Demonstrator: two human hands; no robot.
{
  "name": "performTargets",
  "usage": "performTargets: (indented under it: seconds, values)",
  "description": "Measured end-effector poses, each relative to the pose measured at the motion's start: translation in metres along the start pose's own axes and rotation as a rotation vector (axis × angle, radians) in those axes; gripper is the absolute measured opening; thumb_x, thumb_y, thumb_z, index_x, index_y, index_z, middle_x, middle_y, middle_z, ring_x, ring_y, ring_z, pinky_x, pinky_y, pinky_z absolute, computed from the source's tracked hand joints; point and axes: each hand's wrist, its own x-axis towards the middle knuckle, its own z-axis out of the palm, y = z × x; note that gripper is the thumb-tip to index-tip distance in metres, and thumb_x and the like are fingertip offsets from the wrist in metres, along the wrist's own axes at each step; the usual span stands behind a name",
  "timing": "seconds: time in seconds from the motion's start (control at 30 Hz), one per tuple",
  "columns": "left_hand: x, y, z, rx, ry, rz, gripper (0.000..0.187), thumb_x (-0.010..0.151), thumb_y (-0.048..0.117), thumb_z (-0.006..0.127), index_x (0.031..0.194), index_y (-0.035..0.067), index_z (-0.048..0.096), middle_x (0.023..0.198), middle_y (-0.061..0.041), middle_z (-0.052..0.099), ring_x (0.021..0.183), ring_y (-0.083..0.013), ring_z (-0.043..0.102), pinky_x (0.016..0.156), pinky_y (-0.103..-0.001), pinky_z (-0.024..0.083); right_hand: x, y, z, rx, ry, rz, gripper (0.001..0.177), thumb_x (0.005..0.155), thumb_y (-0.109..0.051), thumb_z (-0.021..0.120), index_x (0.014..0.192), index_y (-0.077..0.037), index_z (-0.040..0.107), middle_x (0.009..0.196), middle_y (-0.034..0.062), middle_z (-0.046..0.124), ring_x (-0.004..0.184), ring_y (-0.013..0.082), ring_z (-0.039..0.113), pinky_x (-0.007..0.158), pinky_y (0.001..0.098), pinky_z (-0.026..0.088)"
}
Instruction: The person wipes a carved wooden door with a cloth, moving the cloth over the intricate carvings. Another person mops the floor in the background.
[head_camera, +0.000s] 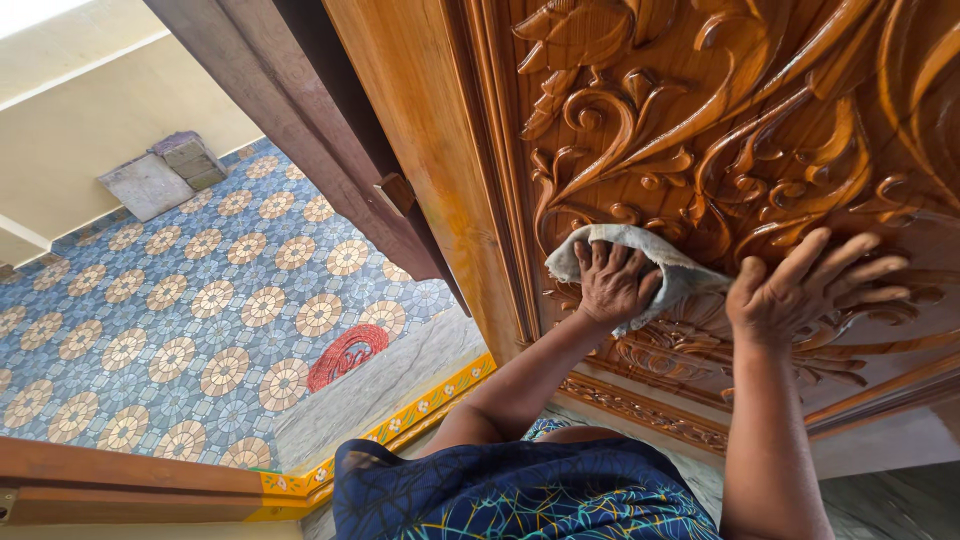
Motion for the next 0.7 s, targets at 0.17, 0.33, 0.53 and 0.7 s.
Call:
performTargets:
  seconds: [0.17,0.33,0.53,0.7]
  values:
    - [0.048,0.009,-0.046,0.061,0.156,-0.021,0.057,0.096,0.06,0.049,0.126,0.016,0.069,0.138,-0.019,0.056,0.139,-0.052,0.042,0.124,-0.077,0.009,-0.009,0.011,0.007,-0.038,-0.042,0.008,0.075,0.111,-0.065,0.016,0.174,-0.025,0.003,0.18,0.0058,-0.006,0.16,0.05,-0.011,0.117,0.0755,-0.013]
    - [0.112,0.019,-0.088,0.107,0.292,0.028,0.057,0.093,0.064,0.05,0.124,0.021,0.069,0.145,-0.019,0.057,0.146,-0.0514,0.043,0.131,-0.073,0.009,-0.019,0.021,0.017,-0.057,-0.047,-0.013,0.073,0.112,-0.063,0.015,0.173,-0.023,0.01,0.18,0.0094,0.001,0.16,0.0511,-0.008,0.12,0.0803,-0.009]
    - [0.191,0.031,-0.162,0.237,0.467,0.06,0.075,0.092,0.071,0.034,0.15,0.027,0.052,0.156,-0.017,0.049,0.154,-0.0501,0.033,0.129,-0.067,0.007,-0.018,0.014,0.02,-0.02,-0.03,0.011,0.073,0.113,-0.065,0.021,0.17,-0.019,0.016,0.178,0.014,0.007,0.157,0.0523,-0.005,0.118,0.0822,-0.006]
    - [0.246,0.006,-0.208,0.404,0.483,0.088,0.081,0.085,0.077,0.034,0.144,0.025,0.055,0.153,-0.014,0.051,0.151,-0.0414,0.038,0.133,-0.064,0.013,-0.011,0.007,0.007,0.052,-0.076,0.033,0.073,0.115,-0.063,0.025,0.172,-0.019,0.014,0.177,0.0158,0.006,0.157,0.0546,-0.005,0.116,0.0809,-0.006]
